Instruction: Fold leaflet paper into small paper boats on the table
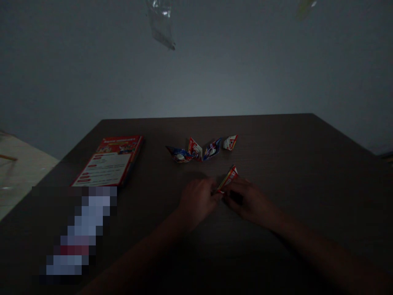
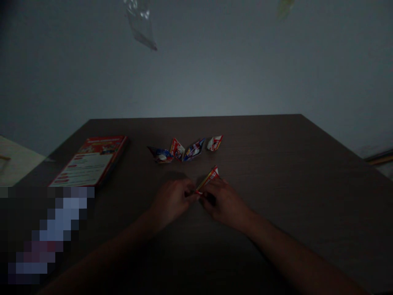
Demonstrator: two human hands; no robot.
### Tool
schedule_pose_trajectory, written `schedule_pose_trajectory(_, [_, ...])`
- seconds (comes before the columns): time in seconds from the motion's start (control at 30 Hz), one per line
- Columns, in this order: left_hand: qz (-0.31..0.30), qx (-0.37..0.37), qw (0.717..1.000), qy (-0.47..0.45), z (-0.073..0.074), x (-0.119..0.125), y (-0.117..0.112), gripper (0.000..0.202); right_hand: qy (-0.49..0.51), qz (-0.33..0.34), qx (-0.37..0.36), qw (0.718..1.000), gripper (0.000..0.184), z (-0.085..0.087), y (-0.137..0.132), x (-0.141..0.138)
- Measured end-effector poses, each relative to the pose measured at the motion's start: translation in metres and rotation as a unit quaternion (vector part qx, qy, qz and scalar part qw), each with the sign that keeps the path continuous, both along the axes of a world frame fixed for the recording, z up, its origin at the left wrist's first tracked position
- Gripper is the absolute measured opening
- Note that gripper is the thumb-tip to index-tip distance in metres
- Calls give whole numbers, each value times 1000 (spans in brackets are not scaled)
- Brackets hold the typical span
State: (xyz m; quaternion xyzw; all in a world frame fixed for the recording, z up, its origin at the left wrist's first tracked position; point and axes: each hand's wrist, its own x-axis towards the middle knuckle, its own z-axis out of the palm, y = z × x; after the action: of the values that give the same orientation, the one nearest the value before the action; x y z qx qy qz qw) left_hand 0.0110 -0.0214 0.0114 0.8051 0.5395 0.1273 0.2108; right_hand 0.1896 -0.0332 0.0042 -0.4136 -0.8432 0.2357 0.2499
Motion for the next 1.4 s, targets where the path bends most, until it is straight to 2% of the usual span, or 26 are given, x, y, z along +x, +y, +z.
schedule_pose_trajectory(0.3, [-40,-38,998,-16,2,-8,10,16,5,-13,-5,1000,16,-2,0,0])
schedule_pose_trajectory(0.63, [-23,-110,994,7,4,-18,18,20,-7,-36,-14,999,4,-3,1,-1])
schedule_pose_trajectory(0.97, [-34,-126,991,5,9,-21,19,21,-19,-92,-18,995,6,-9,3,-9])
schedule_pose_trajectory(1.2, [-75,-118,990,-6,10,-23,18,21,-38,-123,-37,991,12,-7,6,-17])
schedule_pose_trajectory(1.4, [-61,-108,992,1,9,-24,18,23,-42,-137,-42,989,21,-8,9,-22])
